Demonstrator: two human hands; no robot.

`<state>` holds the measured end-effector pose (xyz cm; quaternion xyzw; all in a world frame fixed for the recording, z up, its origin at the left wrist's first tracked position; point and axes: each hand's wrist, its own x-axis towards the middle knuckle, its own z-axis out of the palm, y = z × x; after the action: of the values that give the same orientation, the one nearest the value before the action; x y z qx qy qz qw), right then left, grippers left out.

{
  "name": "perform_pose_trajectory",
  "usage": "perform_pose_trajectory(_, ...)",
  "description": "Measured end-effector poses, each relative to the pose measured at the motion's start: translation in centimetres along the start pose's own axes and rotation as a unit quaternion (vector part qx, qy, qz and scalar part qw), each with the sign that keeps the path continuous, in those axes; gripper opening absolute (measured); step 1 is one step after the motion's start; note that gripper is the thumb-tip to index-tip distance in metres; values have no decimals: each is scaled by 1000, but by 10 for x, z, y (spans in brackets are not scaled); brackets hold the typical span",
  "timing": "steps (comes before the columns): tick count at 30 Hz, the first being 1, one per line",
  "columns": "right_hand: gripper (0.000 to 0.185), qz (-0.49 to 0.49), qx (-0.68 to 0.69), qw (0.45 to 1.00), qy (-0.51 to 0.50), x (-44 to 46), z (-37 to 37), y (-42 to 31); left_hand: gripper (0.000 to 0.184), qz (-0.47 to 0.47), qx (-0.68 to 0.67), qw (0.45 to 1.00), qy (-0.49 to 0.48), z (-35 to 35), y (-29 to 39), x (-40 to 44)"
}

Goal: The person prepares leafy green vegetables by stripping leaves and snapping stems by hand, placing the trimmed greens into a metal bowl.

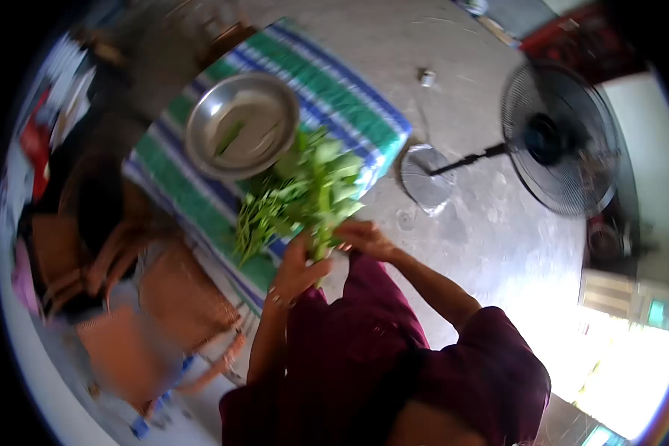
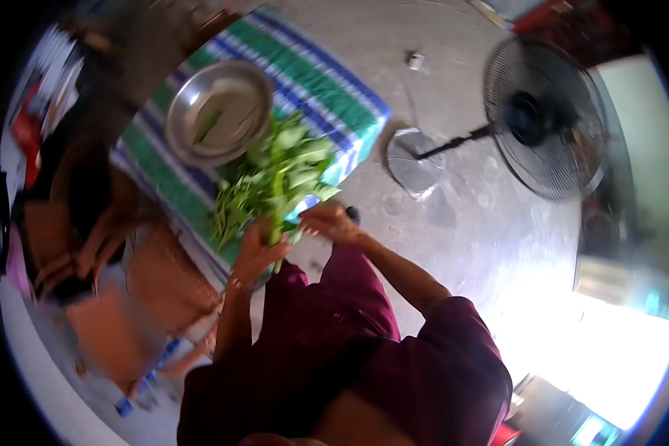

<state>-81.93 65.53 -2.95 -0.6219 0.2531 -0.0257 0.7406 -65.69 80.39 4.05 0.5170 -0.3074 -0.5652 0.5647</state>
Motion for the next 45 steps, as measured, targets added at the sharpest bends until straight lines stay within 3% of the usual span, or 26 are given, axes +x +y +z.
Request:
perform_pose_trajectory(3,27,-2,9,1000,2,-13,1,0,53,0,-9,1000,12,-20,2,-12)
perform_pose_trajectory(7,39,-5,71,979,190,-31,-66,24,62,-28,-42,999,-11,-19,24,-5)
perform_pose_trajectory(9,53,-21,200,932,302,-41,-119,47,67,-43,-18,999,-18,-19,27,0)
perform_pose_trajectory(11,61,-51,323,842,429,-50,-169,73,67,-30,-1,999,-44,-17,30,10)
perform_pose_trajectory(13,60,-23,301,785,541,-65,-197,72,68,-57,24,997,-52,-16,30,18)
perform_pose_trajectory(24,56,-137,322,690,634,-160,-235,2,72,-85,203,970,-103,-10,45,52)
perform_pose_trajectory(25,54,-134,321,678,647,-163,-227,-8,72,-51,220,967,-117,-15,44,53)
perform_pose_trajectory(27,52,-122,283,704,640,-158,-208,-11,71,-15,237,961,-144,-22,48,55)
perform_pose_trajectory(31,40,-25,148,831,537,-128,-126,-3,71,-9,318,933,-167,-60,64,54)
perform_pose_trajectory(33,38,-25,155,859,487,-99,-79,31,74,-10,361,919,-160,-81,74,53)
perform_pose_trajectory(35,43,40,182,885,427,-62,-34,77,69,72,455,875,-148,-124,66,57)
perform_pose_trajectory(37,44,145,195,885,397,-31,27,98,66,-4,350,923,-158,-128,90,50)
perform_pose_trajectory(38,41,119,209,898,368,-21,56,119,67,-14,324,930,-172,-132,96,49)
perform_pose_trajectory(39,41,160,166,904,361,-19,88,111,66,-29,291,942,-166,-135,98,48)
perform_pose_trajectory(41,38,93,247,906,331,-12,134,148,65,-31,309,931,-190,-142,100,53)
perform_pose_trajectory(42,35,168,189,905,341,-17,156,125,64,-31,316,927,-198,-141,102,54)
perform_pose_trajectory(45,28,169,242,883,366,-26,189,168,62,-29,295,928,-226,-132,96,63)
